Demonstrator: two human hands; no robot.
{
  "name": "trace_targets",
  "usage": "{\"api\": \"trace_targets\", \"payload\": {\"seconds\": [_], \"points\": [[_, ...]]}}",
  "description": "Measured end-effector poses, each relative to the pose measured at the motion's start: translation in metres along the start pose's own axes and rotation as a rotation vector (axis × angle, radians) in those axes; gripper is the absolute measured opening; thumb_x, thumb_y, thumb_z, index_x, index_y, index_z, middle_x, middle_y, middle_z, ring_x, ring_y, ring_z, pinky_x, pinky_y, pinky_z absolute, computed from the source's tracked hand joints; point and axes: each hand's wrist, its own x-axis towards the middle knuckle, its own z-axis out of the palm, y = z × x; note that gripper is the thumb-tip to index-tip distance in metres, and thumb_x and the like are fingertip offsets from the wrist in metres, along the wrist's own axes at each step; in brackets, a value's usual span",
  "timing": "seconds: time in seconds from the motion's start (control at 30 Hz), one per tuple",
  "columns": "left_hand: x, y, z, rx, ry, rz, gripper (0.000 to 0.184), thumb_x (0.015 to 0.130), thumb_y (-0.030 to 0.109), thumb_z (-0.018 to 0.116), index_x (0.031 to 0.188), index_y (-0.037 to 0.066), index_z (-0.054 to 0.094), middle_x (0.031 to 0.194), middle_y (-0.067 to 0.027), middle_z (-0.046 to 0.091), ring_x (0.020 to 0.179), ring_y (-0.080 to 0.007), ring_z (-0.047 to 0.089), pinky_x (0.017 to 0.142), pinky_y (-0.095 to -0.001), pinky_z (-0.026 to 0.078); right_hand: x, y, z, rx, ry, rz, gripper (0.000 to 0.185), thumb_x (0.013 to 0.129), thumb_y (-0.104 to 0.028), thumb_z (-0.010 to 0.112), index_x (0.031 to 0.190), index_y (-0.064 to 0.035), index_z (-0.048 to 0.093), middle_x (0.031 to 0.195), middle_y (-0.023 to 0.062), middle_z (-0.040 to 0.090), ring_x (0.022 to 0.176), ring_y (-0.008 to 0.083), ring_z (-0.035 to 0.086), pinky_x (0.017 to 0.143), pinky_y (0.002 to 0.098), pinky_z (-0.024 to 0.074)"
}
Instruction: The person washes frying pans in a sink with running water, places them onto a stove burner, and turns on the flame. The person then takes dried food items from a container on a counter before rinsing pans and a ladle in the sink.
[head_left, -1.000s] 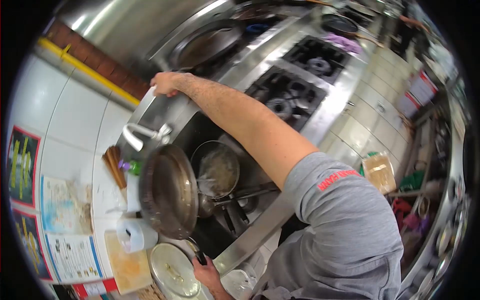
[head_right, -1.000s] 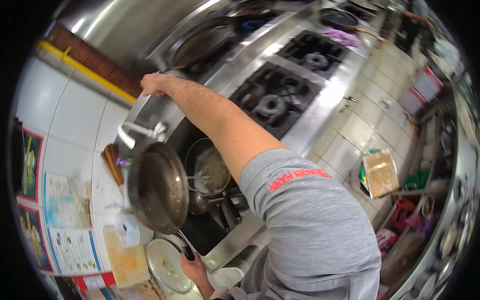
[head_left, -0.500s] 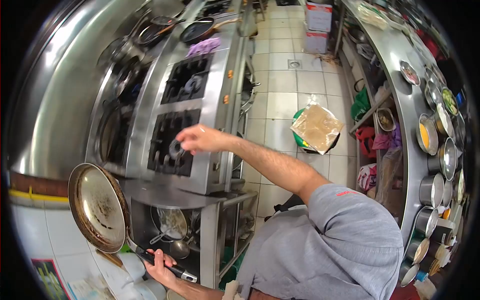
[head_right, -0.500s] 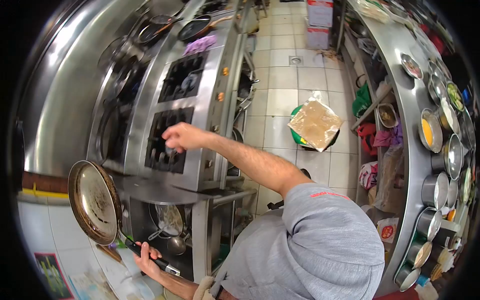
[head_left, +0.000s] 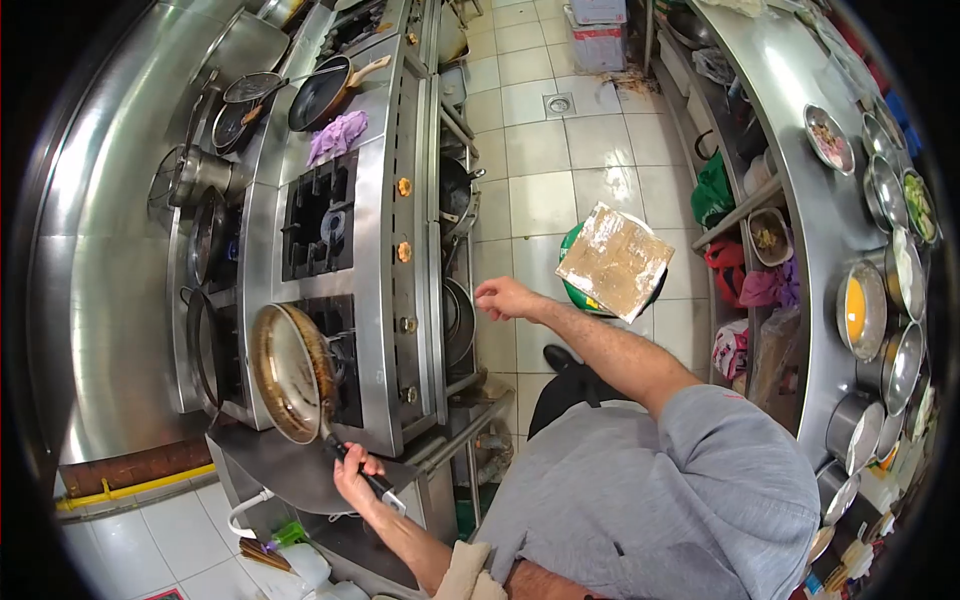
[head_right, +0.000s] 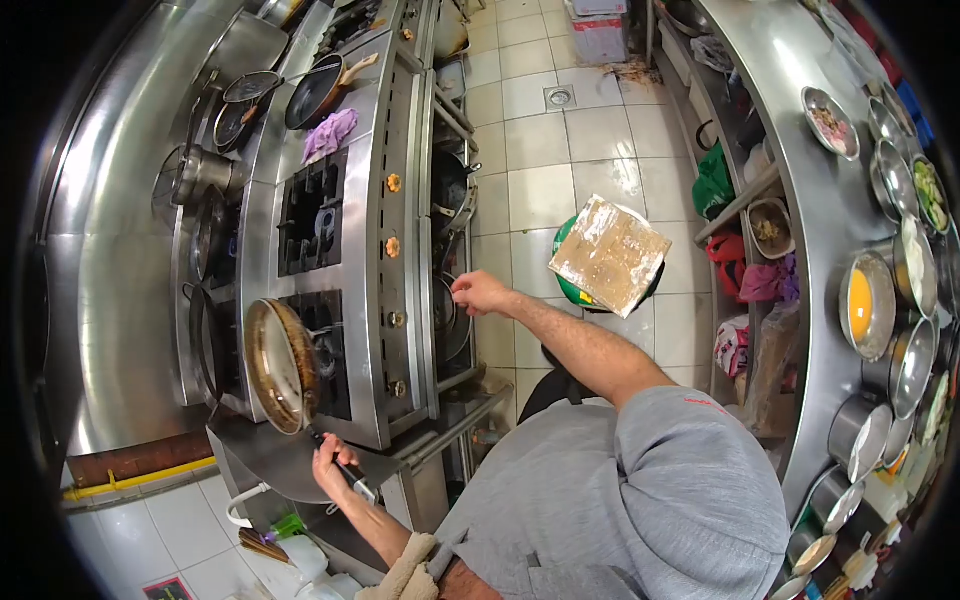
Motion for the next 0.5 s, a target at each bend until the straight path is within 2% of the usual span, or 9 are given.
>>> {"api": "trace_targets", "payload": {"seconds": [0.13, 0.37, 0.5], "points": [[0.052, -0.026, 0.015, 0.073, 0.048, -0.089, 0.012, 0.075, 0.009, 0.058, 0.078, 0.007, 0.047, 0.058, -0.0014, 0.044, 0.043, -0.0103, 0.042, 0.038, -0.0243, 0.036, 0.025, 0.009, -0.049, 0.047, 0.127, 0.058, 0.025, 0.082, -0.017, 0.054, 0.103, -0.0044, 0.054, 0.075, 0.0032, 0.057, 0.058, 0.0107, 0.054, 0.047, 0.0246, 0.0427], [0.124, -0.036, 0.031, -0.005, 0.196, -0.056, 0.016, 0.071, 0.009, 0.062, 0.079, 0.007, 0.048, 0.057, 0.0002, 0.045, 0.041, -0.0106, 0.042, 0.038, -0.0254, 0.035, 0.059, 0.005, -0.105, 0.105, 0.286, 0.158, 0.024, 0.08, -0.016, 0.052, 0.102, -0.0064, 0.055, 0.073, 0.0026, 0.058, 0.056, 0.0113, 0.055, 0.043, 0.0252, 0.0423], [0.144, -0.036, 0.043, -0.012, 0.112, -0.152, 0.013, 0.073, 0.011, 0.061, 0.071, 0.008, 0.048, 0.053, 0.0009, 0.043, 0.041, -0.0114, 0.041, 0.039, -0.0277, 0.036, 0.071, 0.001, -0.133, 0.091, 0.346, 0.154, 0.024, 0.078, -0.02, 0.053, 0.1, -0.0115, 0.056, 0.073, 0.0016, 0.058, 0.057, 0.0127, 0.057, 0.044, 0.026, 0.0453]]}}
